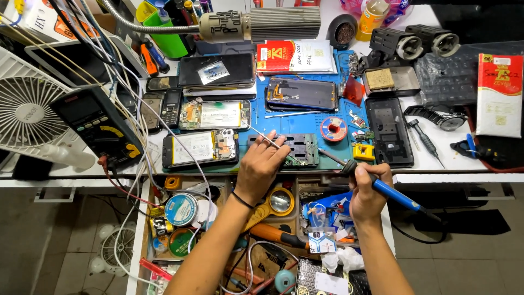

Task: Soldering components on a mobile phone motherboard at a repair station

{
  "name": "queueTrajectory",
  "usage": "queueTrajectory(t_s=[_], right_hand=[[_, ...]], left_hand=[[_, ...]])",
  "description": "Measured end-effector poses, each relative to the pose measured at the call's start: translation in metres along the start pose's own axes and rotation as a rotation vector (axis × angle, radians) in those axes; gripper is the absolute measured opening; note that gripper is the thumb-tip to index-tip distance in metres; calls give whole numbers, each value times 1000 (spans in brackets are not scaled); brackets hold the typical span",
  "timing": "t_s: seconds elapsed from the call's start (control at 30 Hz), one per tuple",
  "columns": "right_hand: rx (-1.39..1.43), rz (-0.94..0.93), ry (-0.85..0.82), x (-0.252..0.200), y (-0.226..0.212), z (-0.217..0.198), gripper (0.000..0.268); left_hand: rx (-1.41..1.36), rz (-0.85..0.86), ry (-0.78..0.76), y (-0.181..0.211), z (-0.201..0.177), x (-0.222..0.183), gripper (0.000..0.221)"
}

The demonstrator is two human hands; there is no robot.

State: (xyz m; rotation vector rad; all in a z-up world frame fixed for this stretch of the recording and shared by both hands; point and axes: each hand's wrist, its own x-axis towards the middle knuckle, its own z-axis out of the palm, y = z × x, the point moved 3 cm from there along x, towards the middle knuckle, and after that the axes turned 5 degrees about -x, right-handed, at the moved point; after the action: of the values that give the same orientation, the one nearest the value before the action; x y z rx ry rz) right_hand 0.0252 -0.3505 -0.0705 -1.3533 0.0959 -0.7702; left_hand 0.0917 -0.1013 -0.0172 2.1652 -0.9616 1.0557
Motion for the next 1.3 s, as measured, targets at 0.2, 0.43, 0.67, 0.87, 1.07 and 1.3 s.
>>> queueTrajectory(t_s=[0.2,0.43,0.67,0.87,1.07,1.3], right_hand=[[9,0,-9,1,4,-1,13],[18,-8,-24,0,-5,3,15],[0,27,1,-1,-6,3,15],[-11,38,4,0,-7,4,16],[-9,42,11,-1,-4,4,17],[-7,22,12,0,-2,2,17]], left_hand=[[30,-3,-1,-2,2,0,12],[19,-6,-6,0,-1,2,11],[25,-8,-13,-1,-1,3,11],[-5,-20,-40,-1,-4,4,13],[-1,-26,-40,-2,-2,2,13],[0,-24,-28,-1,-1,2,13]])
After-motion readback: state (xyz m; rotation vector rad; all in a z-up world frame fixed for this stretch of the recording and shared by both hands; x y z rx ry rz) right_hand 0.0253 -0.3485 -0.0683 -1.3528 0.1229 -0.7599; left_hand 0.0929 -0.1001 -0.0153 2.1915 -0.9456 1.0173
